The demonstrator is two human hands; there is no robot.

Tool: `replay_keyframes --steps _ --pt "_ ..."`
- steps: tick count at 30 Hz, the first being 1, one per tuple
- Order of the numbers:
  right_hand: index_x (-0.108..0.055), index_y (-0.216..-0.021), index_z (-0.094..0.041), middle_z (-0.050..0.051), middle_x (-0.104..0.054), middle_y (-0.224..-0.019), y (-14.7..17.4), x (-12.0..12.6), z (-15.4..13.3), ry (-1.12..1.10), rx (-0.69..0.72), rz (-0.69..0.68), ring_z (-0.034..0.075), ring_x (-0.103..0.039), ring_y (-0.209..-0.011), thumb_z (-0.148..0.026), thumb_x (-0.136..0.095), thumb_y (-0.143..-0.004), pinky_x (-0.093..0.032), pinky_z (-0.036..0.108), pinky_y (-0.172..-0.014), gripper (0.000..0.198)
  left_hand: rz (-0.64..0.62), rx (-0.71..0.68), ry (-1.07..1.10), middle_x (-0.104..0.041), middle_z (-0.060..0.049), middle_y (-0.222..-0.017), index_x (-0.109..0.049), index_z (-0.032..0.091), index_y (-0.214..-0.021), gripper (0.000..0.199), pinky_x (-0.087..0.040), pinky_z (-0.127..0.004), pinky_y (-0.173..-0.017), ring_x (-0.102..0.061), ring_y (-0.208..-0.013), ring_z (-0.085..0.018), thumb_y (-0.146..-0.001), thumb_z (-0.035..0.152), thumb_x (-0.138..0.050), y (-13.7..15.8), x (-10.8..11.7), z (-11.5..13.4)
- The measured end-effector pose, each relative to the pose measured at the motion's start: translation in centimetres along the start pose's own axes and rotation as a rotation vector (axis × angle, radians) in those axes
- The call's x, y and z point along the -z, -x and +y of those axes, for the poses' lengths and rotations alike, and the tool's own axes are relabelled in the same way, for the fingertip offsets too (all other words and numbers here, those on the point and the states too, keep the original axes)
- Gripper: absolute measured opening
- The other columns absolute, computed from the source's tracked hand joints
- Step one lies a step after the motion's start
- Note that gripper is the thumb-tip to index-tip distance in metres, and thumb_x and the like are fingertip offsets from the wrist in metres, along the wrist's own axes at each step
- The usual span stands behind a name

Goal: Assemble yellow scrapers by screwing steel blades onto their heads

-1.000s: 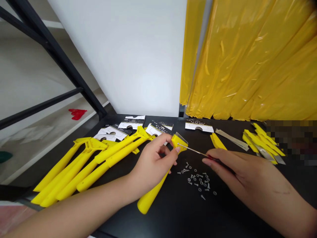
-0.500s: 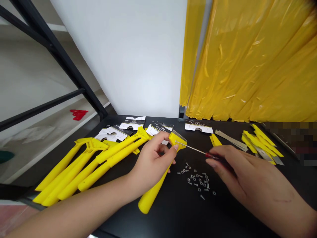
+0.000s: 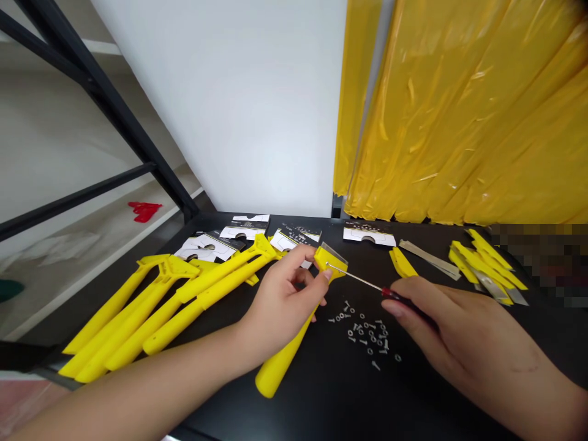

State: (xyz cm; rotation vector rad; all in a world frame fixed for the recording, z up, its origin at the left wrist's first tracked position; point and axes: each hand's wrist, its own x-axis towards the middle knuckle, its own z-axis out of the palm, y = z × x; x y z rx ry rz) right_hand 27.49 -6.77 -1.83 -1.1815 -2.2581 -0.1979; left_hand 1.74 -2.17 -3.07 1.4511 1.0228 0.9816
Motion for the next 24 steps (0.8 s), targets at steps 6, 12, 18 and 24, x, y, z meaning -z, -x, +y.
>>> replay_keyframes --steps 6,12,18,24 --pt "-0.061 -0.102 -0.024 -0.002 -0.072 -0.071 0.04 0.16 -0.09 0.003 -0.017 0.023 0.017 -0.072 -0.051 -0.049 -0.041 -0.123 -0.049 0.032 -0.046 0.037 -0.003 0.006 0.024 -0.06 0.006 -0.072 -0.064 0.027 -0.108 0.02 -0.058 -0.018 -0.047 -0.067 -0.065 -0.015 -0.104 0.04 -0.078 -0.05 -0.01 -0.16" --pt "-0.063 -0.108 -0.024 -0.003 -0.072 -0.076 -0.1 0.44 -0.07 -0.047 -0.003 0.003 0.016 -0.071 -0.055 -0.048 -0.043 -0.123 -0.05 0.031 -0.051 0.035 -0.008 -0.004 -0.008 -0.06 0.006 -0.069 -0.065 0.026 -0.108 0.02 -0.058 -0.018 -0.048 -0.065 -0.062 -0.014 -0.105 0.042 -0.077 -0.05 -0.02 -0.15" --pt "-0.068 -0.105 -0.024 -0.002 -0.073 -0.077 -0.05 0.44 0.45 -0.008 0.034 0.006 0.017 -0.073 -0.059 -0.047 -0.048 -0.122 -0.048 0.034 -0.055 0.035 0.007 0.01 -0.026 -0.061 0.005 -0.067 -0.067 0.026 -0.107 0.019 -0.057 -0.019 -0.046 -0.066 -0.061 -0.016 -0.103 0.041 -0.077 -0.06 -0.21 -0.22" --pt "-0.058 -0.079 -0.027 -0.005 -0.06 -0.062 0.17 0.07 0.04 -0.051 0.024 -0.04 0.014 -0.063 -0.048 -0.04 -0.051 -0.121 -0.04 0.035 -0.05 0.045 -0.006 -0.001 -0.062 -0.061 0.005 -0.07 -0.068 0.027 -0.11 0.017 -0.058 -0.02 -0.049 -0.069 -0.064 -0.017 -0.104 0.041 -0.077 0.06 -0.15 -0.16"
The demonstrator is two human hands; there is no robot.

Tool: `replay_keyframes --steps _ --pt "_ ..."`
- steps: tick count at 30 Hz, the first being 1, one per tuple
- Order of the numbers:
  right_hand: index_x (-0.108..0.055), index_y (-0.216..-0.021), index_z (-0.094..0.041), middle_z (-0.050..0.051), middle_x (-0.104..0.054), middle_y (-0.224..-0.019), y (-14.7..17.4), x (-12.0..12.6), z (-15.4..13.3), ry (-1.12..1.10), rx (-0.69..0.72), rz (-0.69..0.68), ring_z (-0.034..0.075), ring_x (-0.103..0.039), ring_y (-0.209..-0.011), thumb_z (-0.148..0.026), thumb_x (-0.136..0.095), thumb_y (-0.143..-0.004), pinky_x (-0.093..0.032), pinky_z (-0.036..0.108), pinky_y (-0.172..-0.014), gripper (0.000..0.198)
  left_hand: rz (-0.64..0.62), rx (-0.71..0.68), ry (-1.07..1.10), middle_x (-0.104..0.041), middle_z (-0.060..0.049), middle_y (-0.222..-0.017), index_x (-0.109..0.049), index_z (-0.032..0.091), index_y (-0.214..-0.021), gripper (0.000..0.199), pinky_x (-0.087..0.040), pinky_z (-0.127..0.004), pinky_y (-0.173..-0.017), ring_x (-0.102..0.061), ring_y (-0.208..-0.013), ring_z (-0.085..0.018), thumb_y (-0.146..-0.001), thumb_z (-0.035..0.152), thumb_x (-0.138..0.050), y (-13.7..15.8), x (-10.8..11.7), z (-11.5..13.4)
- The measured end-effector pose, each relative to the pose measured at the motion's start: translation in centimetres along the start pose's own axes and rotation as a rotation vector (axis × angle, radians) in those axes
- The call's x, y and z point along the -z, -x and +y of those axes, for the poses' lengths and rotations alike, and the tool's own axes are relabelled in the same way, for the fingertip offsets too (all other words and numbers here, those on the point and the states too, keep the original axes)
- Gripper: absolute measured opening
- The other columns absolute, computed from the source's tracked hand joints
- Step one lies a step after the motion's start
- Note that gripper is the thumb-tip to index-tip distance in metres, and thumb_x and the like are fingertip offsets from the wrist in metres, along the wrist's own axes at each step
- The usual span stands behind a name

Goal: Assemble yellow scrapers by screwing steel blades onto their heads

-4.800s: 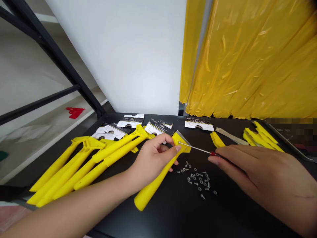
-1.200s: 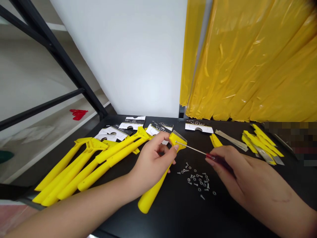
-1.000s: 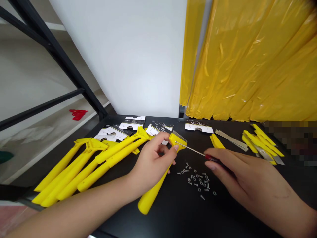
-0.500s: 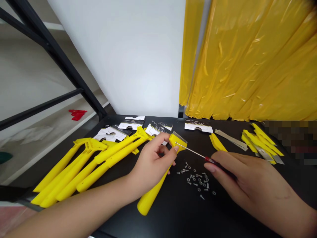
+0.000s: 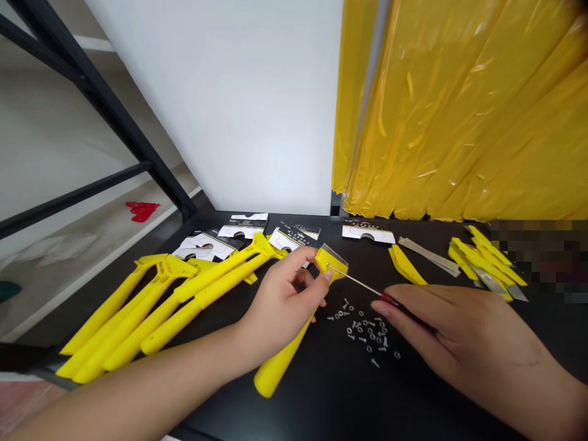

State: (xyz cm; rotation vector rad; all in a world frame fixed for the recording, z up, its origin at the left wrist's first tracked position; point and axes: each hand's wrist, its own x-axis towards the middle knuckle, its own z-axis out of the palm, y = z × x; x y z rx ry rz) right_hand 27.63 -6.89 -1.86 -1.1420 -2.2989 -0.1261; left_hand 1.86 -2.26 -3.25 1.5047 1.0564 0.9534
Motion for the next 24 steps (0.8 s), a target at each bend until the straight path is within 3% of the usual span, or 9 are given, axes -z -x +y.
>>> replay_keyframes --steps 4,6,10,15,17,19,21,24 --pt "-0.068 -0.093 -0.027 -0.008 -0.065 -0.063 0.2 -0.4 0.4 -0.205 -0.175 -0.098 0.012 -0.065 -0.049 -0.05 -0.052 -0.12 -0.044 0.028 -0.048 0.039 0.005 0.005 -0.005 -0.061 0.005 -0.071 -0.068 0.027 -0.109 0.016 -0.058 -0.021 -0.05 -0.068 -0.064 -0.016 -0.104 0.039 -0.077 -0.1 0.0 0.0" --pt "-0.07 -0.1 -0.027 -0.006 -0.068 -0.068 0.3 -0.7 0.7 -0.169 -0.15 -0.079 0.014 -0.067 -0.052 -0.051 -0.053 -0.119 -0.044 0.029 -0.05 0.034 0.016 0.005 -0.008 -0.062 0.005 -0.072 -0.068 0.027 -0.109 0.017 -0.059 -0.022 -0.051 -0.069 -0.065 -0.017 -0.104 0.04 -0.077 -0.1 0.1 -0.1" --pt "-0.067 -0.087 -0.026 -0.003 -0.067 -0.068 0.2 -0.5 0.7 -0.117 -0.136 -0.061 0.017 -0.066 -0.055 -0.048 -0.052 -0.118 -0.041 0.034 -0.054 0.041 0.026 -0.037 -0.044 -0.061 0.005 -0.073 -0.07 0.028 -0.111 0.016 -0.057 -0.023 -0.05 -0.069 -0.065 -0.017 -0.105 0.041 -0.077 0.2 0.1 -0.5" --pt "-0.064 -0.082 -0.026 -0.005 -0.051 -0.055 -0.6 0.1 -0.4 -0.707 -0.616 -0.359 0.015 -0.049 -0.044 -0.068 -0.038 -0.116 -0.039 0.028 -0.043 0.06 0.045 -0.177 -0.128 -0.06 0.004 -0.076 -0.073 0.029 -0.113 0.007 -0.055 -0.024 -0.056 -0.068 -0.068 -0.016 -0.108 0.034 -0.074 0.3 0.0 -0.7" --pt "-0.068 -0.088 -0.026 -0.006 -0.047 -0.052 -0.7 -0.1 -0.5 -0.827 -0.706 -0.41 0.015 -0.046 -0.042 -0.072 -0.034 -0.115 -0.041 0.028 -0.041 0.063 0.049 -0.209 -0.16 -0.061 0.004 -0.077 -0.072 0.028 -0.112 0.005 -0.055 -0.025 -0.058 -0.067 -0.07 -0.017 -0.108 0.032 -0.073 0.2 0.0 -0.5" --pt "-0.071 -0.093 -0.026 -0.004 -0.057 -0.057 -0.6 -0.5 -0.3 -0.748 -0.668 -0.371 0.016 -0.055 -0.047 -0.071 -0.047 -0.111 -0.044 0.028 -0.046 0.054 0.069 -0.239 -0.188 -0.062 0.003 -0.079 -0.071 0.027 -0.11 0.004 -0.054 -0.026 -0.059 -0.066 -0.072 -0.017 -0.108 0.029 -0.073 0.1 0.1 -0.4" --pt "-0.072 -0.093 -0.027 -0.002 -0.067 -0.065 -0.2 -0.8 -0.1 -0.543 -0.545 -0.283 0.018 -0.064 -0.055 -0.065 -0.059 -0.108 -0.045 0.029 -0.052 0.043 0.08 -0.278 -0.218 -0.063 0.002 -0.084 -0.069 0.027 -0.11 0.005 -0.054 -0.026 -0.06 -0.066 -0.075 -0.017 -0.107 0.027 -0.073 0.0 0.1 -0.3" --pt "-0.07 -0.087 -0.027 0.0 -0.069 -0.066 0.3 -0.7 0.1 -0.31 -0.38 -0.197 0.019 -0.065 -0.054 -0.06 -0.054 -0.111 -0.04 0.033 -0.055 0.044 0.062 -0.332 -0.272 -0.065 0.001 -0.092 -0.068 0.027 -0.113 0.006 -0.054 -0.027 -0.063 -0.065 -0.078 -0.016 -0.108 0.025 -0.07 0.2 0.2 -0.2"
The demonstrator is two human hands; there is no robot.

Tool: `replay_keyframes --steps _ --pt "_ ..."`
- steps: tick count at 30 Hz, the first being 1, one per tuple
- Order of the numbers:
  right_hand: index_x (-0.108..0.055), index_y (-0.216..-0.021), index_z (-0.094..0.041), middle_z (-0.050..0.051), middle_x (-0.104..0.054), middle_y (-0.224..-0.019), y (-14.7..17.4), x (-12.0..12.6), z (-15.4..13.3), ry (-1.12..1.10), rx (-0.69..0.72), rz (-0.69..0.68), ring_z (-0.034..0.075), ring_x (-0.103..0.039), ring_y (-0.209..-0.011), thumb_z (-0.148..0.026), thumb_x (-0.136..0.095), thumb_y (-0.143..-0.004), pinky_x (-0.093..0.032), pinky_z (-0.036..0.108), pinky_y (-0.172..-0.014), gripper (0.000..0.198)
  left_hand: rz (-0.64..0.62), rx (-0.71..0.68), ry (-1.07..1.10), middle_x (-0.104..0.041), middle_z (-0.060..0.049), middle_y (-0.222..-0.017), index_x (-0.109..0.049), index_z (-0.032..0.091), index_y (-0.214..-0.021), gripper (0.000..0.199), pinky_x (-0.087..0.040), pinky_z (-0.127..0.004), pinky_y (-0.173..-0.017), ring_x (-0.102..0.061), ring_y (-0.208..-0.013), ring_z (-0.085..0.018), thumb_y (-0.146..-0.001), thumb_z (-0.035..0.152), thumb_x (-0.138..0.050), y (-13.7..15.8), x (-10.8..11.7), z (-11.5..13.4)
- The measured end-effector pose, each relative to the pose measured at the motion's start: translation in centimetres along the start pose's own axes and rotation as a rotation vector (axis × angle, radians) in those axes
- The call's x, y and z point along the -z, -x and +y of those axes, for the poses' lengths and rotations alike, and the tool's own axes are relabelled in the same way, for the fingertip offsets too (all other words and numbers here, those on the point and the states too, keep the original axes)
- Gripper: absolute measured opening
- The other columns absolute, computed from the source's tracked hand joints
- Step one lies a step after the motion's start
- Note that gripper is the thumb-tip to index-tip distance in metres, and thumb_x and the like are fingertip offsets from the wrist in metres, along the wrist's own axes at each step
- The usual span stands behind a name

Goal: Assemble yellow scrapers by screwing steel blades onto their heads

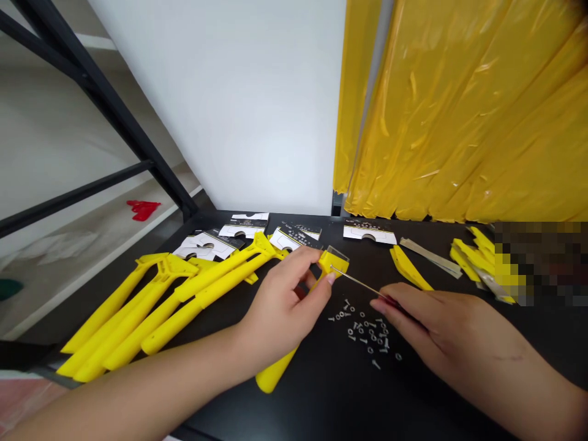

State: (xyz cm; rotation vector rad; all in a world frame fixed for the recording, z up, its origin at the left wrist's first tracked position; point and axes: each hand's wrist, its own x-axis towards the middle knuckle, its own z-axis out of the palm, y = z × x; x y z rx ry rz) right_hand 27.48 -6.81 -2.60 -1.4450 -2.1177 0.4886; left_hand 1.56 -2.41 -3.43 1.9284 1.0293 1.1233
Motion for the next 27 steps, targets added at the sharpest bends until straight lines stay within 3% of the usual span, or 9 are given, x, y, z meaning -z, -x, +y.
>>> replay_keyframes --steps 2,5,8,10,14,16,20,23,27 --pt "-0.065 -0.081 -0.027 0.0 -0.064 -0.064 0.1 0.3 -0.3 -0.034 -0.014 -0.043 0.018 -0.061 -0.053 -0.062 -0.05 -0.113 -0.038 0.033 -0.055 0.05 -0.02 -0.032 -0.034 -0.063 0.001 -0.094 -0.067 0.027 -0.113 0.004 -0.053 -0.028 -0.064 -0.064 -0.078 -0.016 -0.11 0.025 -0.068 0.1 0.2 0.2" --pt "-0.058 -0.076 -0.026 -0.002 -0.055 -0.058 -0.1 0.6 -1.1 -0.336 -0.201 -0.223 0.016 -0.051 -0.05 -0.074 -0.047 -0.11 -0.037 0.029 -0.049 0.06 -0.031 -0.082 -0.089 -0.062 0.001 -0.097 -0.065 0.026 -0.111 0.002 -0.054 -0.028 -0.068 -0.063 -0.078 -0.015 -0.111 0.025 -0.067 0.2 0.6 0.5" --pt "-0.059 -0.08 -0.026 -0.006 -0.046 -0.05 -0.3 0.6 -1.5 -0.639 -0.39 -0.39 0.013 -0.04 -0.042 -0.086 -0.046 -0.105 -0.036 0.026 -0.043 0.066 -0.037 -0.139 -0.11 -0.062 -0.001 -0.102 -0.064 0.025 -0.111 0.002 -0.054 -0.029 -0.07 -0.062 -0.079 -0.014 -0.112 0.024 -0.066 0.0 1.0 0.8" --pt "-0.062 -0.083 -0.025 -0.007 -0.045 -0.049 -0.4 0.6 -1.5 -0.695 -0.423 -0.422 0.012 -0.038 -0.041 -0.089 -0.047 -0.102 -0.036 0.025 -0.042 0.068 -0.034 -0.17 -0.104 -0.063 -0.001 -0.102 -0.065 0.025 -0.113 0.002 -0.054 -0.028 -0.07 -0.062 -0.08 -0.015 -0.111 0.024 -0.065 -0.1 1.1 1.0" --pt "-0.062 -0.077 -0.025 -0.003 -0.053 -0.058 -0.2 0.6 -1.3 -0.483 -0.27 -0.287 0.013 -0.049 -0.05 -0.081 -0.05 -0.107 -0.04 0.025 -0.045 0.064 0.025 -0.037 -0.071 -0.07 -0.005 -0.111 -0.071 0.025 -0.114 0.008 -0.056 -0.027 -0.068 -0.066 -0.084 -0.017 -0.108 0.029 -0.073 -0.3 1.0 1.1" --pt "-0.065 -0.08 -0.025 0.0 -0.062 -0.066 0.0 0.7 -1.0 -0.315 -0.141 -0.199 0.016 -0.059 -0.057 -0.07 -0.05 -0.113 -0.046 0.026 -0.05 0.057 0.063 0.108 0.028 -0.07 -0.003 -0.1 -0.071 0.026 -0.116 0.014 -0.057 -0.026 -0.063 -0.069 -0.08 -0.018 -0.105 0.033 -0.077 -0.5 1.0 1.2" --pt "-0.078 -0.112 -0.029 0.002 -0.081 -0.085 -0.4 0.6 1.1 0.012 0.053 -0.028 0.022 -0.075 -0.068 -0.055 -0.049 -0.117 -0.058 0.032 -0.06 0.039 0.058 0.359 0.327 -0.064 0.003 -0.081 -0.066 0.026 -0.11 0.02 -0.06 -0.026 -0.051 -0.072 -0.065 -0.018 -0.101 0.039 -0.078 -1.6 1.3 1.3" --pt "-0.079 -0.124 -0.03 0.005 -0.087 -0.101 -1.3 0.4 3.3 0.194 0.076 0.069 0.026 -0.082 -0.078 -0.052 -0.048 -0.117 -0.062 0.037 -0.064 0.039 0.048 0.458 0.454 -0.066 0.004 -0.086 -0.062 0.024 -0.101 0.024 -0.06 -0.026 -0.047 -0.071 -0.057 -0.015 -0.099 0.04 -0.08 -2.3 1.5 1.4" --pt "-0.082 -0.116 -0.029 0.005 -0.088 -0.104 -2.5 0.4 5.4 0.205 0.031 0.116 0.028 -0.084 -0.083 -0.05 -0.051 -0.116 -0.063 0.039 -0.066 0.037 0.006 0.56 0.559 -0.066 0.006 -0.074 -0.058 0.024 -0.096 0.028 -0.058 -0.023 -0.046 -0.069 -0.052 -0.013 -0.099 0.04 -0.081 -2.4 1.4 1.4"
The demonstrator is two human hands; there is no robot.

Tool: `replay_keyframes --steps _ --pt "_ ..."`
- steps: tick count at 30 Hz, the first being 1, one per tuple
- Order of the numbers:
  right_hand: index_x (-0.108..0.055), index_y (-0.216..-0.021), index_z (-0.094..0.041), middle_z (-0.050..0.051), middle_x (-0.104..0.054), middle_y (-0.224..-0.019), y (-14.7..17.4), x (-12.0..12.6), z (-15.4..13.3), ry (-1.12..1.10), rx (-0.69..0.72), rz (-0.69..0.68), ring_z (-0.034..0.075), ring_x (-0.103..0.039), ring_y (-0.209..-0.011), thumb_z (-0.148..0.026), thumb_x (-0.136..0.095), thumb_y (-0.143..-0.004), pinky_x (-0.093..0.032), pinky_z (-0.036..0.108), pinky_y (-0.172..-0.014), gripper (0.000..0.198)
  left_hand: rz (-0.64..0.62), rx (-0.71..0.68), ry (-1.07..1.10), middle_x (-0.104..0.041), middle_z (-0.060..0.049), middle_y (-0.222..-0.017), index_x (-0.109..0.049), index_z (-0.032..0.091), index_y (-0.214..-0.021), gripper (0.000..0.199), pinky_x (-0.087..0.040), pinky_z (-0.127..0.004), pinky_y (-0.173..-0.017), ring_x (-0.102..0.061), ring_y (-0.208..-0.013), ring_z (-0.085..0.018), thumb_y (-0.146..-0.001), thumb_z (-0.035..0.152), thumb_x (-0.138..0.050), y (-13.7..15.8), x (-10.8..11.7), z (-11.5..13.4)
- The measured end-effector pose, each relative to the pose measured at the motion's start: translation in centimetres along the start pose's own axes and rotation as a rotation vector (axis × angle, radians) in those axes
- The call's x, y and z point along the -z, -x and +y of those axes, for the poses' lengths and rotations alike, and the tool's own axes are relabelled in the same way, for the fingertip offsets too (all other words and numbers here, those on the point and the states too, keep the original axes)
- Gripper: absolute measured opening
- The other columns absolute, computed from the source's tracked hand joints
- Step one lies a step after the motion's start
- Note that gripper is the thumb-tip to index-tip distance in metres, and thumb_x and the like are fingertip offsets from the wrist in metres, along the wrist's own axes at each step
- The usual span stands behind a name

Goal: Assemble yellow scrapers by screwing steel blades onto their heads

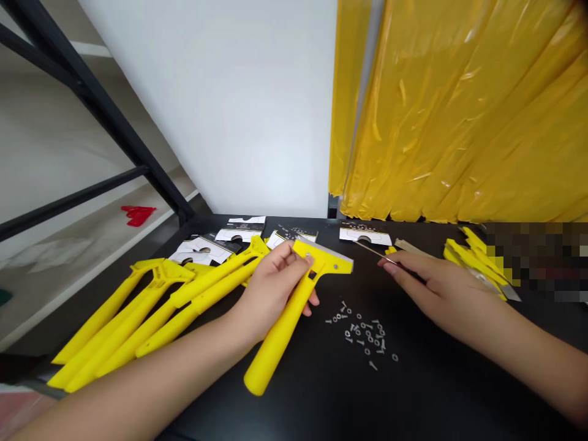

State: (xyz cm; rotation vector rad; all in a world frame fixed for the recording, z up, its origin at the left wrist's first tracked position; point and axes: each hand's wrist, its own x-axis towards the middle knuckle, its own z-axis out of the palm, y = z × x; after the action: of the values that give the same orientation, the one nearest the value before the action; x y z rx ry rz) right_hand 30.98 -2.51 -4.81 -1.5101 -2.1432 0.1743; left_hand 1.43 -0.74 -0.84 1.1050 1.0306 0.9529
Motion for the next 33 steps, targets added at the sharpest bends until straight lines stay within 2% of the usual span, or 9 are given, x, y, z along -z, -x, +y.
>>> replay_keyframes --steps 4,9,11,16,21,23,25,28,33 --pt "-0.083 -0.112 -0.029 0.007 -0.088 -0.103 -0.3 0.7 0.4 -0.037 -0.045 0.08 0.03 -0.084 -0.083 -0.049 -0.055 -0.113 -0.064 0.04 -0.067 0.034 -0.039 0.071 0.043 -0.067 0.004 -0.064 -0.06 0.023 -0.093 0.028 -0.056 -0.02 -0.045 -0.066 -0.049 -0.013 -0.099 0.04 -0.081 0.1 0.0 -0.4" --pt "-0.073 -0.136 -0.033 0.013 -0.083 -0.126 -0.4 3.5 -0.2 -0.019 -0.058 0.347 0.043 -0.08 -0.11 -0.054 -0.048 -0.114 -0.061 0.057 -0.094 0.04 -0.108 0.176 0.147 -0.072 -0.002 -0.065 -0.063 0.019 -0.09 0.032 -0.058 -0.019 -0.051 -0.067 -0.051 -0.013 -0.099 0.043 -0.084 0.2 -0.1 -0.6" --pt "-0.072 -0.134 -0.034 0.014 -0.081 -0.129 -0.9 4.7 -0.3 0.017 -0.071 0.408 0.046 -0.077 -0.115 -0.055 -0.047 -0.113 -0.057 0.06 -0.098 0.039 -0.119 0.197 0.213 -0.072 -0.001 -0.069 -0.065 0.019 -0.094 0.032 -0.059 -0.02 -0.052 -0.069 -0.054 -0.013 -0.097 0.042 -0.087 0.2 -0.1 -0.7" --pt "-0.076 -0.119 -0.032 0.015 -0.083 -0.115 -3.2 5.9 0.0 0.079 -0.184 0.267 0.041 -0.078 -0.096 -0.06 -0.042 -0.109 -0.056 0.053 -0.079 0.045 -0.107 0.196 0.306 -0.071 -0.001 -0.073 -0.065 0.02 -0.097 0.031 -0.06 -0.022 -0.056 -0.071 -0.059 -0.015 -0.095 0.039 -0.09 0.2 -0.1 -1.1" --pt "-0.082 -0.12 -0.029 0.011 -0.082 -0.084 -6.7 3.8 1.3 0.221 -0.286 0.063 0.035 -0.075 -0.073 -0.058 -0.057 -0.103 -0.05 0.044 -0.065 0.042 -0.109 0.184 0.295 -0.069 -0.001 -0.071 -0.065 0.019 -0.091 0.033 -0.056 -0.021 -0.056 -0.068 -0.058 -0.014 -0.094 0.04 -0.09 0.2 0.1 -1.5" --pt "-0.085 -0.117 -0.026 0.014 -0.085 -0.095 -7.9 2.4 2.4 0.271 -0.329 -0.011 0.037 -0.078 -0.082 -0.061 -0.065 -0.099 -0.051 0.044 -0.068 0.044 -0.122 0.178 0.288 -0.068 -0.001 -0.07 -0.066 0.019 -0.09 0.032 -0.056 -0.021 -0.056 -0.067 -0.059 -0.014 -0.093 0.039 -0.091 0.2 0.1 -1.5" --pt "-0.086 -0.116 -0.022 0.017 -0.087 -0.105 -8.7 1.1 3.5 0.301 -0.36 -0.077 0.039 -0.08 -0.089 -0.072 -0.07 -0.093 -0.054 0.044 -0.07 0.057 -0.125 0.175 0.286 -0.068 -0.002 -0.07 -0.066 0.019 -0.09 0.031 -0.056 -0.021 -0.057 -0.068 -0.061 -0.015 -0.093 0.039 -0.09 0.3 0.1 -1.5" --pt "-0.084 -0.126 -0.02 0.018 -0.086 -0.11 -8.8 -0.4 4.7 0.337 -0.365 -0.151 0.037 -0.08 -0.093 -0.08 -0.076 -0.089 -0.058 0.045 -0.076 0.071 -0.125 0.169 0.286 -0.069 -0.002 -0.07 -0.067 0.019 -0.092 0.03 -0.056 -0.022 -0.058 -0.068 -0.062 -0.015 -0.094 0.038 -0.09 0.3 0.1 -1.4" --pt "-0.077 -0.13 -0.02 0.008 -0.082 -0.108 -7.8 -1.6 5.1 0.393 -0.295 -0.185 0.024 -0.077 -0.093 -0.067 -0.072 -0.104 -0.062 0.044 -0.088 0.054 -0.126 0.137 0.256 -0.068 -0.001 -0.076 -0.07 0.017 -0.092 0.031 -0.056 -0.021 -0.062 -0.068 -0.068 -0.013 -0.089 0.035 -0.095 0.2 -0.1 -0.9"
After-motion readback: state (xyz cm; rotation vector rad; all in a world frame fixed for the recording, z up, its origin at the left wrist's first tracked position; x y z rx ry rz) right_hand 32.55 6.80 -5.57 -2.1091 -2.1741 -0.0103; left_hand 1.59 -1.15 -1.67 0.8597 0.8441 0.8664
